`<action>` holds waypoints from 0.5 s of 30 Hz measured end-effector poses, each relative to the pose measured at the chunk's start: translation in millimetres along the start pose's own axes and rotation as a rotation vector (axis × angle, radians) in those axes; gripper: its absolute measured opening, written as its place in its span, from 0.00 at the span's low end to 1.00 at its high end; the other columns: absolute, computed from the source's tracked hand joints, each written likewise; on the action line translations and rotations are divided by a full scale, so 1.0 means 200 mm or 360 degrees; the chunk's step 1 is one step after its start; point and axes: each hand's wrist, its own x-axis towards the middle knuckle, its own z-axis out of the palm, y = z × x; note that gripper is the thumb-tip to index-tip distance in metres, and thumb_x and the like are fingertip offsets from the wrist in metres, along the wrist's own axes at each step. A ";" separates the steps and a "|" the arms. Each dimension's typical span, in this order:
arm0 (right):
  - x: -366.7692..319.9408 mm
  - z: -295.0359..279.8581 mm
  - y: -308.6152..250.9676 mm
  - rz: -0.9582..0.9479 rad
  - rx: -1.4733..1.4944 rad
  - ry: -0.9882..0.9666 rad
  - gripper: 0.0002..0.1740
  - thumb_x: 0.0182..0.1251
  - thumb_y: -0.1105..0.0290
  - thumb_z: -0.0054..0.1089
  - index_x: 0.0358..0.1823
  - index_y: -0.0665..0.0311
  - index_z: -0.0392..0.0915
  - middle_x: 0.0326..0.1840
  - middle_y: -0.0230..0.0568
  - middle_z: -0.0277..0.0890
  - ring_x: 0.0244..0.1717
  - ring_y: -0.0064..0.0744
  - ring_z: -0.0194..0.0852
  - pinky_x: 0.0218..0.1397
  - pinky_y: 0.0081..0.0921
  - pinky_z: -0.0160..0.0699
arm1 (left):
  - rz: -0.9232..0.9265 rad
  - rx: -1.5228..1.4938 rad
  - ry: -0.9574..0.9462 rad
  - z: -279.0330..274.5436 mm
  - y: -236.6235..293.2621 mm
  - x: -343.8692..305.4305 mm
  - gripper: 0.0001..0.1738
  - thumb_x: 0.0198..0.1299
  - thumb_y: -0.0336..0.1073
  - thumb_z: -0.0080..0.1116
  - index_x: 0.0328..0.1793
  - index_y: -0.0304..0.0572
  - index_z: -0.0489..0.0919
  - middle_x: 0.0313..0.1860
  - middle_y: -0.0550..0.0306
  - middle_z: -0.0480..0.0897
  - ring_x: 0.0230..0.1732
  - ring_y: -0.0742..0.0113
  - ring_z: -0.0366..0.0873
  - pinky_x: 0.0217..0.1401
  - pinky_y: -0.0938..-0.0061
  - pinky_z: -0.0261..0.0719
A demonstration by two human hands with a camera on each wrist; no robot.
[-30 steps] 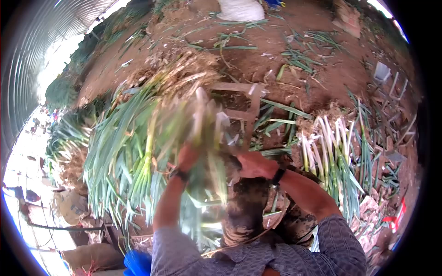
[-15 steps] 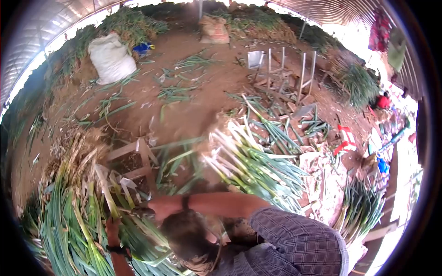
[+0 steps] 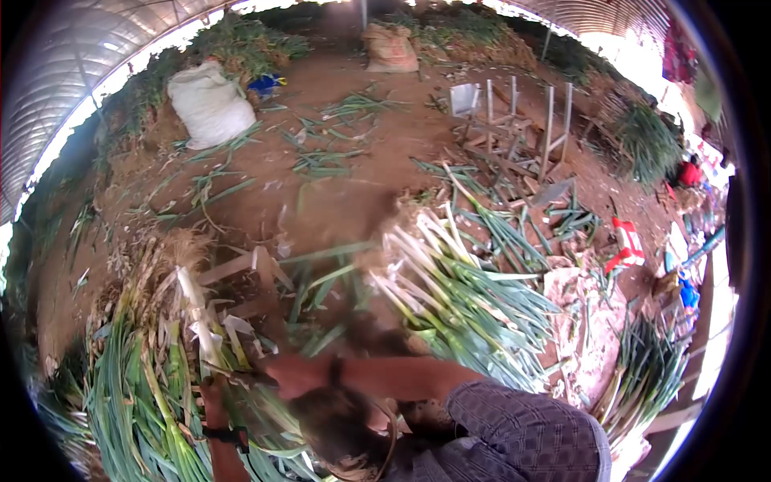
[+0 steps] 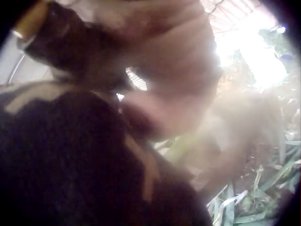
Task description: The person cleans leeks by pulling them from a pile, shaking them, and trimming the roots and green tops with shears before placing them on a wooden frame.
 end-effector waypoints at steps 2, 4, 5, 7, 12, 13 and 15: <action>0.02 0.07 0.05 -0.0125 -0.0053 0.0274 0.15 0.42 0.67 0.61 0.27 0.74 0.75 0.25 0.62 0.76 0.32 0.65 0.78 0.35 0.50 0.75 | 0.0203 -0.0153 -0.0067 -0.04 -0.04 0.04 0.19 0.61 0.49 0.61 0.41 0.38 0.79 0.28 0.62 0.77 0.25 0.73 0.72 0.26 0.73 0.69; 0.03 0.07 0.07 -0.0106 -0.0041 0.0247 0.14 0.43 0.67 0.61 0.27 0.74 0.75 0.26 0.62 0.76 0.33 0.65 0.78 0.35 0.49 0.75 | 0.0323 -0.0298 -0.0178 -0.02 0.03 0.00 0.20 0.62 0.52 0.59 0.42 0.39 0.79 0.29 0.62 0.77 0.27 0.72 0.73 0.28 0.74 0.71; 0.03 0.07 0.07 -0.0093 -0.0035 0.0236 0.14 0.43 0.68 0.60 0.27 0.74 0.75 0.26 0.62 0.76 0.33 0.65 0.78 0.35 0.49 0.76 | 0.0338 -0.0361 -0.0251 -0.03 0.06 -0.04 0.21 0.63 0.53 0.57 0.43 0.40 0.79 0.29 0.63 0.77 0.28 0.72 0.74 0.31 0.74 0.71; 0.05 0.11 0.13 -0.0129 -0.0059 0.0188 0.19 0.43 0.70 0.63 0.39 0.70 0.73 0.29 0.59 0.76 0.35 0.61 0.78 0.37 0.49 0.75 | 0.0256 -0.0481 -0.0252 0.00 0.14 -0.06 0.22 0.65 0.55 0.55 0.44 0.41 0.79 0.29 0.62 0.77 0.28 0.70 0.75 0.31 0.75 0.74; -0.02 0.01 0.06 -0.0041 -0.0108 0.0079 0.17 0.45 0.69 0.63 0.37 0.69 0.75 0.30 0.59 0.76 0.35 0.60 0.78 0.37 0.50 0.74 | -0.0128 -0.0514 -0.0008 -0.08 0.05 0.07 0.23 0.67 0.55 0.54 0.48 0.41 0.78 0.32 0.58 0.80 0.28 0.66 0.79 0.31 0.70 0.81; -0.07 -0.05 0.00 -0.0082 -0.0068 0.0114 0.14 0.44 0.69 0.62 0.31 0.71 0.76 0.27 0.60 0.76 0.33 0.61 0.78 0.36 0.50 0.74 | -0.0056 -0.0604 -0.0226 -0.06 0.06 0.07 0.24 0.68 0.55 0.53 0.52 0.41 0.77 0.35 0.56 0.80 0.31 0.65 0.80 0.34 0.69 0.82; -0.09 -0.05 0.02 -0.0127 0.0105 0.0259 0.12 0.44 0.68 0.60 0.25 0.72 0.76 0.25 0.61 0.75 0.30 0.63 0.77 0.33 0.51 0.73 | 0.0088 -0.0782 -0.0574 -0.09 0.11 -0.03 0.26 0.69 0.55 0.51 0.58 0.40 0.75 0.40 0.54 0.81 0.38 0.63 0.82 0.40 0.66 0.84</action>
